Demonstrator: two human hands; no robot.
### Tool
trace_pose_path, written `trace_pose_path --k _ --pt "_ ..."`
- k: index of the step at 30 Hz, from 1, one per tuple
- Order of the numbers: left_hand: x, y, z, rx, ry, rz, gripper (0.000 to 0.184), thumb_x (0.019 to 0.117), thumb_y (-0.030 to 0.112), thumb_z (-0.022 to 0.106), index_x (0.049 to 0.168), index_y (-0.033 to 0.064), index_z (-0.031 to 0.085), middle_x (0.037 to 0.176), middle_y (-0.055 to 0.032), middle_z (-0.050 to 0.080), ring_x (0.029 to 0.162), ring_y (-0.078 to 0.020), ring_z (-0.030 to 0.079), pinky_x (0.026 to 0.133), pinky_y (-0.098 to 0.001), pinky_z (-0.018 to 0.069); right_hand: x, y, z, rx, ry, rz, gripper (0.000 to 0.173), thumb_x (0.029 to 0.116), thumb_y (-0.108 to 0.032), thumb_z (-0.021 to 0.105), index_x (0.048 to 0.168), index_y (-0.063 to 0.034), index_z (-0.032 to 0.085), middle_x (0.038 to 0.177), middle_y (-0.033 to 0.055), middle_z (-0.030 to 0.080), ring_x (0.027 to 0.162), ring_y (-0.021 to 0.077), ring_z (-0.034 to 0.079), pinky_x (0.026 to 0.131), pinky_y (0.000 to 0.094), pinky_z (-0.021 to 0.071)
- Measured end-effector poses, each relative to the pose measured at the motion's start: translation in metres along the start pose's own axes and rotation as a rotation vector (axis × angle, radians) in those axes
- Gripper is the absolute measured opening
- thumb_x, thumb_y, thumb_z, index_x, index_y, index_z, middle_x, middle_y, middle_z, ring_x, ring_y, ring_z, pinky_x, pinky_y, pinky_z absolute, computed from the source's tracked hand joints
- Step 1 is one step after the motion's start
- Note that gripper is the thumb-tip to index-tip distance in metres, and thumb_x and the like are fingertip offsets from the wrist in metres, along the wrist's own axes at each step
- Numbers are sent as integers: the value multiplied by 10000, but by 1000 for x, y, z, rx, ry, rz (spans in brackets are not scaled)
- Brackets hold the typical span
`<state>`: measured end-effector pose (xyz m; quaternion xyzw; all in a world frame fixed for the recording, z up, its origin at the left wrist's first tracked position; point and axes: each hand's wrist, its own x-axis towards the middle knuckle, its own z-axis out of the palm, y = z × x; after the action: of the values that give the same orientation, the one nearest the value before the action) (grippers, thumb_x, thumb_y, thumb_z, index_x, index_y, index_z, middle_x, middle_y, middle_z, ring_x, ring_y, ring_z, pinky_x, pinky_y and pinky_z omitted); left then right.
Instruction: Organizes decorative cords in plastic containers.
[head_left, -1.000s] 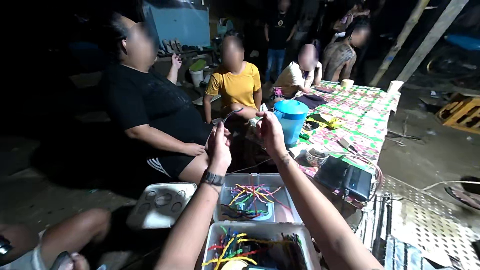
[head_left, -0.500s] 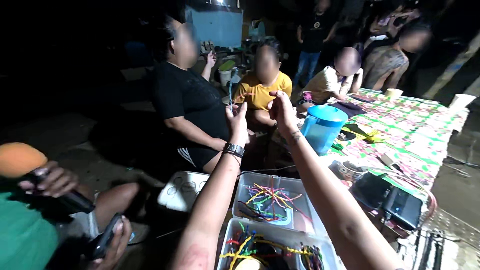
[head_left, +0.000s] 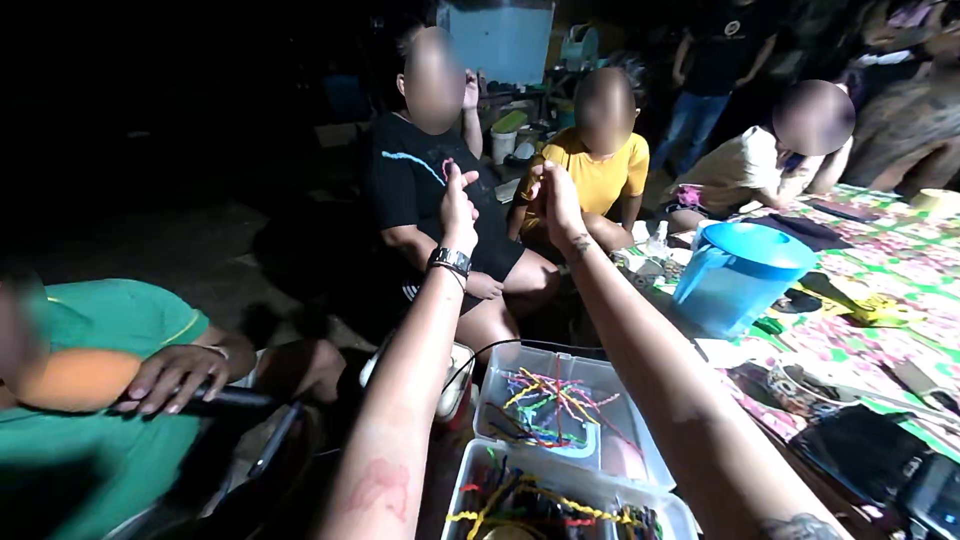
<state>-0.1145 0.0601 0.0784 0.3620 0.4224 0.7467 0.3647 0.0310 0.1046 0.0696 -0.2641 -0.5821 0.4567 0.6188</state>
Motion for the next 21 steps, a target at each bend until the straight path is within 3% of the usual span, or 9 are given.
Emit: trace_pose_path --k 3,10,11,12,13,14,16,19,21 --pt "5 7 -7 27 78 32 272 1063 337 528 1053 109 676 595 97 338 450 -21 306 447 -173 300 6 0 11 18 -23 8 386 1128 -307 270 1196 -49 550 678 -50 518 497 27 431 480 193 386" --pt "23 9 -25 249 180 201 276 1052 285 561 1010 51 701 811 10 594 575 -36 402 539 -225 344 14 3 33 46 -64 52 389 1126 -325 280 1223 -53 541 689 -51 515 494 15 418 467 180 371" --pt "30 2 -30 353 205 259 286 1058 280 550 1051 47 715 891 -24 647 690 -65 513 636 -256 423 14 5 33 39 -79 45 394 1125 -331 281 1251 -46 522 687 -46 516 491 19 421 467 185 377" --pt "36 -5 -39 469 183 294 325 1074 257 512 1201 24 701 1099 -116 704 972 -166 639 887 -359 496 12 7 31 28 -91 47 412 1125 -336 280 1287 -37 513 702 -40 518 504 29 431 485 198 391" --pt "43 -17 -50 630 134 315 384 1092 219 451 1372 13 616 1282 -200 668 1203 -281 630 1062 -459 455 9 9 29 13 -91 50 420 1125 -338 282 1286 -35 523 720 -37 527 527 36 450 513 209 415" --pt "50 -33 -62 826 81 312 433 1091 161 413 1494 32 499 1379 -246 607 1302 -365 578 1123 -529 409 4 11 24 -2 -90 57 425 1125 -341 288 1275 -35 542 741 -31 535 555 46 472 541 220 438" --pt "59 -86 -99 1145 0 249 582 1042 103 481 1603 95 326 1411 -280 559 1280 -465 562 1061 -630 440 -12 23 9 -52 -100 69 427 1120 -382 297 1259 -86 572 753 -27 544 553 53 466 522 222 427" --pt "72 -176 -153 1325 33 -71 481 1050 303 529 1448 33 535 1376 -251 599 1274 -418 578 1077 -583 443 -31 47 -24 -180 -121 65 432 1116 -379 309 1301 -79 559 765 10 572 570 88 487 545 273 445" --pt "53 -177 -143 1503 -34 -165 418 1070 244 477 1353 -37 602 1326 -288 622 1268 -450 582 1090 -588 425 -34 61 -50 -249 -108 81 404 1116 -290 325 1252 -13 585 775 17 597 588 84 509 578 267 461"
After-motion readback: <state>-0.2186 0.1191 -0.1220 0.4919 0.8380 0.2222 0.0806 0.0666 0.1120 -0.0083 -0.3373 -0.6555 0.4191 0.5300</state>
